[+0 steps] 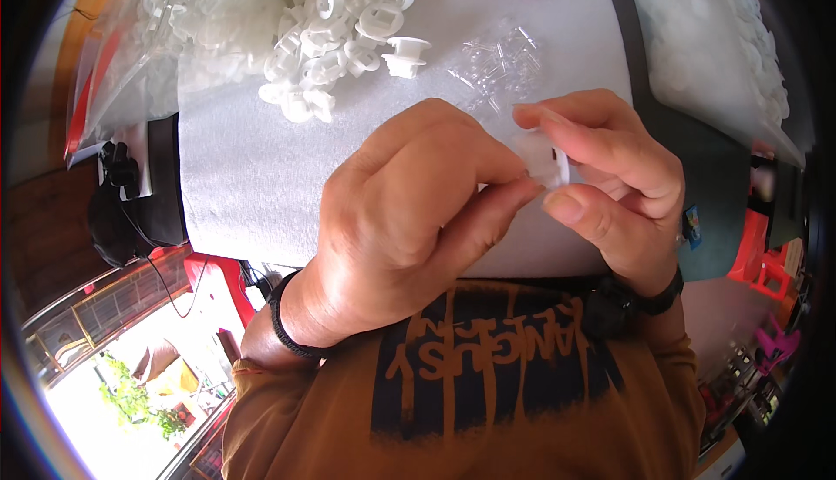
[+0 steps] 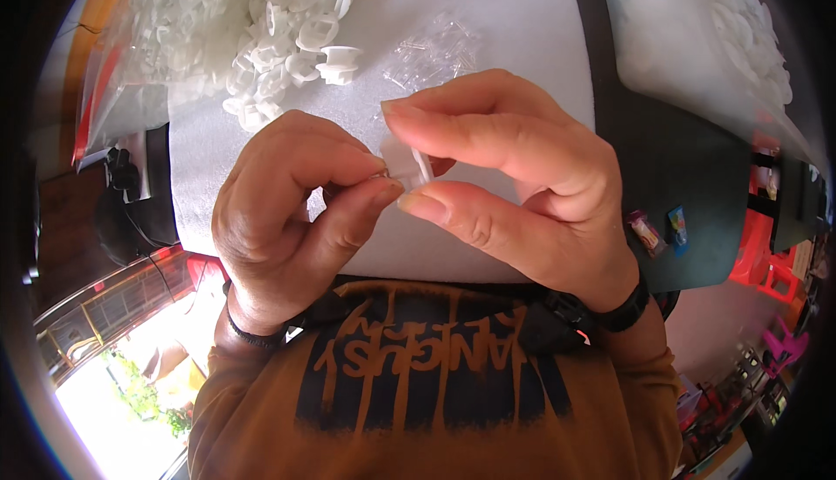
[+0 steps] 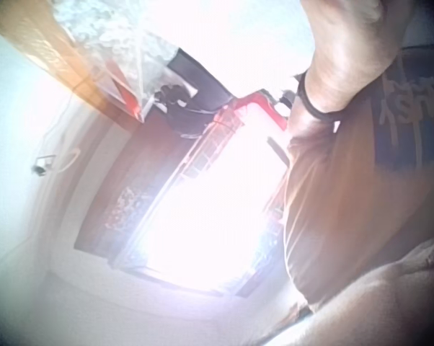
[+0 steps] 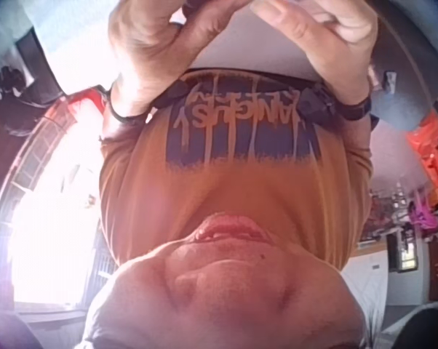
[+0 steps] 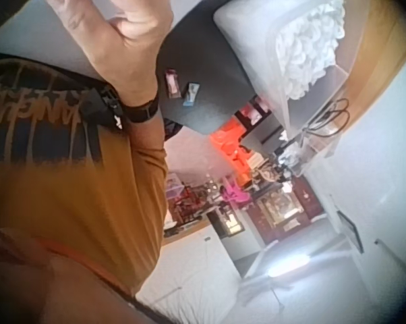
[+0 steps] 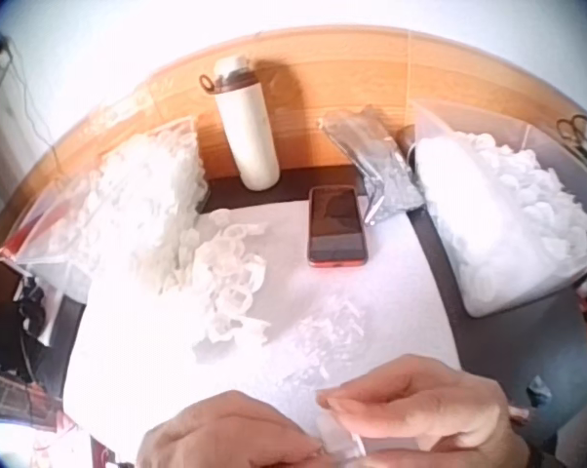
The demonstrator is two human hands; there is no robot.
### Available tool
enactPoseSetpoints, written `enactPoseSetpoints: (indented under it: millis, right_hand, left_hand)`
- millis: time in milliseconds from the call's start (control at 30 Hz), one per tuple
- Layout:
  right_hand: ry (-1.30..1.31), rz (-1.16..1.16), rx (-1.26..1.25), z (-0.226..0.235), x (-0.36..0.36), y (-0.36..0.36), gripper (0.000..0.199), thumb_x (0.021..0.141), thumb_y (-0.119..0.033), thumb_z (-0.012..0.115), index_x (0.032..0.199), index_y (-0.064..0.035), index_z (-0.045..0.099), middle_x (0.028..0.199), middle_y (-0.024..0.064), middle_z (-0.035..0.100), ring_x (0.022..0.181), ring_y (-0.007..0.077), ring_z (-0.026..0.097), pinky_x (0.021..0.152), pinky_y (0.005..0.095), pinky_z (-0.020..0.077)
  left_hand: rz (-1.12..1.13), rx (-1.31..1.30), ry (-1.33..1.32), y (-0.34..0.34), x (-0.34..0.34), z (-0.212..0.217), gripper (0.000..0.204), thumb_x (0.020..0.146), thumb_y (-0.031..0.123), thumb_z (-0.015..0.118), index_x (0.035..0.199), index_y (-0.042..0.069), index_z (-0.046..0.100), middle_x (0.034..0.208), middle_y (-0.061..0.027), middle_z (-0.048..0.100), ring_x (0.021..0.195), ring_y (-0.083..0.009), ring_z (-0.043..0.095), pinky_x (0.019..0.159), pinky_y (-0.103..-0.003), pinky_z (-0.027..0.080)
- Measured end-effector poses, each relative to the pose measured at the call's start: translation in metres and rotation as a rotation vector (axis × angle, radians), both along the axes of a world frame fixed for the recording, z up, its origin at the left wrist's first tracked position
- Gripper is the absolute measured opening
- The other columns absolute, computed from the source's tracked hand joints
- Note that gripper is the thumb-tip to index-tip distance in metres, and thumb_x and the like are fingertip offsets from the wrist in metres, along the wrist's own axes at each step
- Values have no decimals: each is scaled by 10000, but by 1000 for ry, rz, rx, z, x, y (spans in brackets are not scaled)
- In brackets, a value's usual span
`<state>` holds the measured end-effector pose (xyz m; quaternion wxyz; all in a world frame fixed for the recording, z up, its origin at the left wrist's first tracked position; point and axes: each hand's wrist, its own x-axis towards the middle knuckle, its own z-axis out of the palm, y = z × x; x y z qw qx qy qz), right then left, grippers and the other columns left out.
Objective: Assembling small white plastic components by inserting wires with LEDs into them.
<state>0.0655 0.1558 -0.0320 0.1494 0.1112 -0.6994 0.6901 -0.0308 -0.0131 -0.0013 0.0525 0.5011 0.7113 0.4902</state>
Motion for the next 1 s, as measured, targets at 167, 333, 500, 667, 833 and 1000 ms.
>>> enactPoseSetpoints:
  millis: [167, 333, 500, 667, 833, 1000]
  right_hand:
    - [-65, 5, -150, 1, -2, -2, 375, 775, -41, 615, 1139, 7, 537, 1140, 165, 487, 1084, 262, 490, 922, 357, 399]
    - [-66, 14, -154, 3, -3, 0, 379, 769, -32, 623, 1136, 12, 536, 1136, 167, 494, 1084, 253, 492, 916, 345, 401]
    - [-24, 40, -16, 11, -1, 4, 370, 764, -9, 623, 1124, 23, 542, 1133, 175, 518, 993, 194, 516, 833, 283, 407]
    - [-177, 8, -652, 12, 4, -10, 448, 900, -184, 497, 1295, -17, 367, 1109, 110, 532, 863, 139, 543, 770, 252, 432]
    - [-350, -140, -740, 6, 2, 0, 475, 919, -323, 421, 1227, 39, 418, 1054, 123, 556, 841, 151, 554, 744, 271, 445]
    - [-443, -38, -876, 1, -3, -1, 319, 898, -254, 463, 1060, 3, 558, 928, 92, 598, 760, 147, 556, 692, 272, 442]
  left_hand:
    - [76, -91, -275, -3, 4, 12, 155, 691, -44, 657, 804, -1, 561, 718, -67, 556, 593, -137, 502, 544, -238, 404]
    - [54, -105, -31, 0, 1, 13, 152, 660, -76, 640, 764, -5, 556, 699, -76, 565, 602, -162, 520, 555, -248, 411]
    - [61, -142, 107, 4, 4, 24, 164, 646, -89, 645, 760, 0, 567, 704, -93, 563, 603, -191, 542, 520, -270, 419]
    - [39, -169, 151, 21, -4, 57, 136, 652, -97, 634, 737, -6, 581, 672, -83, 556, 559, -164, 528, 482, -242, 407]
    - [-45, -94, -96, 77, -13, 103, 192, 795, 177, 567, 753, -10, 567, 653, -29, 514, 508, -67, 442, 438, -184, 332]
    - [-276, -98, 412, 102, -34, 111, 214, 821, 217, 542, 903, 29, 604, 699, -38, 560, 558, -91, 466, 512, -214, 372]
